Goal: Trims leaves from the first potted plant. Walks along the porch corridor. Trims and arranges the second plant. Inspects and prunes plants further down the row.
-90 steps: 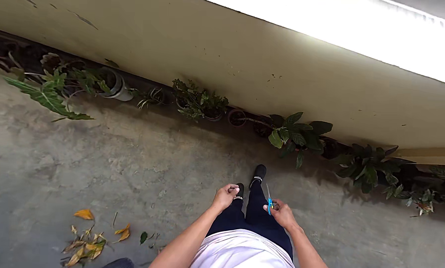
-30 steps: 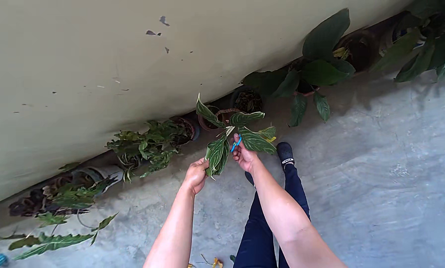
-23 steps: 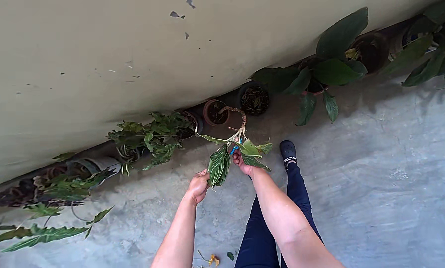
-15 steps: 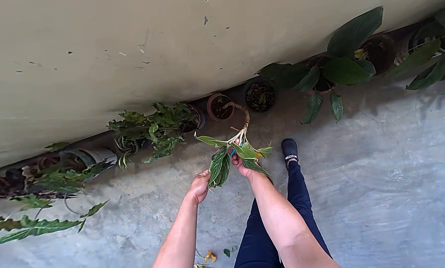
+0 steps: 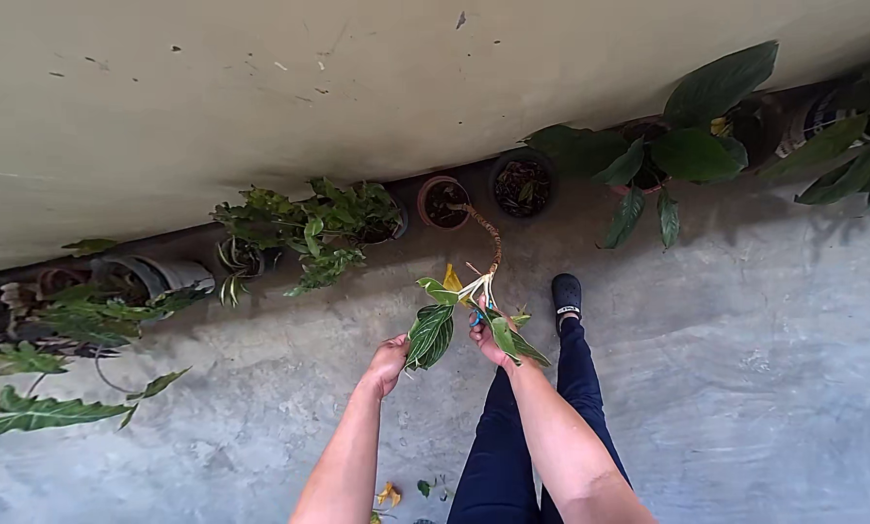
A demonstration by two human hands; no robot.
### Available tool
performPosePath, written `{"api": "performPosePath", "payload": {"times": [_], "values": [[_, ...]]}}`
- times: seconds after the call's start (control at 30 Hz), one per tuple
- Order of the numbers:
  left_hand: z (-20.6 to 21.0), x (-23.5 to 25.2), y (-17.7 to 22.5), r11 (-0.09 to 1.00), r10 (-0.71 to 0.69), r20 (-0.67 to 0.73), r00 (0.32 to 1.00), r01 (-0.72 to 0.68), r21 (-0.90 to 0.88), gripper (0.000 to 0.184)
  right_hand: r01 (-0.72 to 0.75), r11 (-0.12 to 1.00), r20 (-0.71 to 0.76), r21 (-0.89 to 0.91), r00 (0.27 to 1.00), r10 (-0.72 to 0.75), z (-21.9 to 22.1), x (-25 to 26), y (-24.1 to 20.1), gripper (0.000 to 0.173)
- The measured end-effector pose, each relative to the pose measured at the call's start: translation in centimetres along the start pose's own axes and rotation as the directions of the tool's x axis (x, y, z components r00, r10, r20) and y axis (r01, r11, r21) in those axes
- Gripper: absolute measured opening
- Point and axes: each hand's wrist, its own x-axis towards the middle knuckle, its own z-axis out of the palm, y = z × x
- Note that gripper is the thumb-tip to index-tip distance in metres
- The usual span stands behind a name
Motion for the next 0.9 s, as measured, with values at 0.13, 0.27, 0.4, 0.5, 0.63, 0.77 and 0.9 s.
{"api": "performPosePath", "payload": {"times": [0.13,0.27,0.4,0.5,0.63,0.77,0.9], "values": [[1.0,0.0,-0.6,1.000,0.006,0.045,0.999,-0.005,-0.007,0.024,0.029,0.999,0.013,0.028,0.999,-0.030,-0.6,0.7,0.7,0.025],[1.6,-0.2,-0.2,0.999,0.034,0.067,0.997,-0.033,-0.014,0.023,0.047,0.999,0.034,-0.007,0.998,-0.046,-1.0,1.2,0.6,0.045],[1.7,-0.8,0.4,0.998,0.059,0.110,0.992,-0.058,-0.016,0.022,0.028,0.999,-0.003,0.017,1.000,-0.028,-1.0,1.1,0.5,0.049],[1.6,-0.7,0.4,0.998,0.059,0.115,0.992,-0.060,0.006,0.022,0.053,0.996,-0.051,0.075,0.998,-0.049,-0.5,1.2,0.7,0.049],[1.4,-0.6,0.0,0.998,0.066,0.109,0.992,-0.066,-0.006,0.022,0.065,0.969,-0.018,0.239,0.998,-0.063,-0.8,1.5,1.6,0.045],[1.0,-0.5,-0.7,0.998,0.060,0.093,0.994,-0.061,0.010,0.021,0.064,0.952,0.057,0.300,0.995,-0.084,-1.8,1.5,1.8,0.040],[1.0,-0.6,-1.1,0.998,0.046,0.088,0.995,-0.049,0.028,0.022,0.071,0.970,0.016,0.233,0.997,-0.077,-0.9,0.8,1.5,0.041]]}}
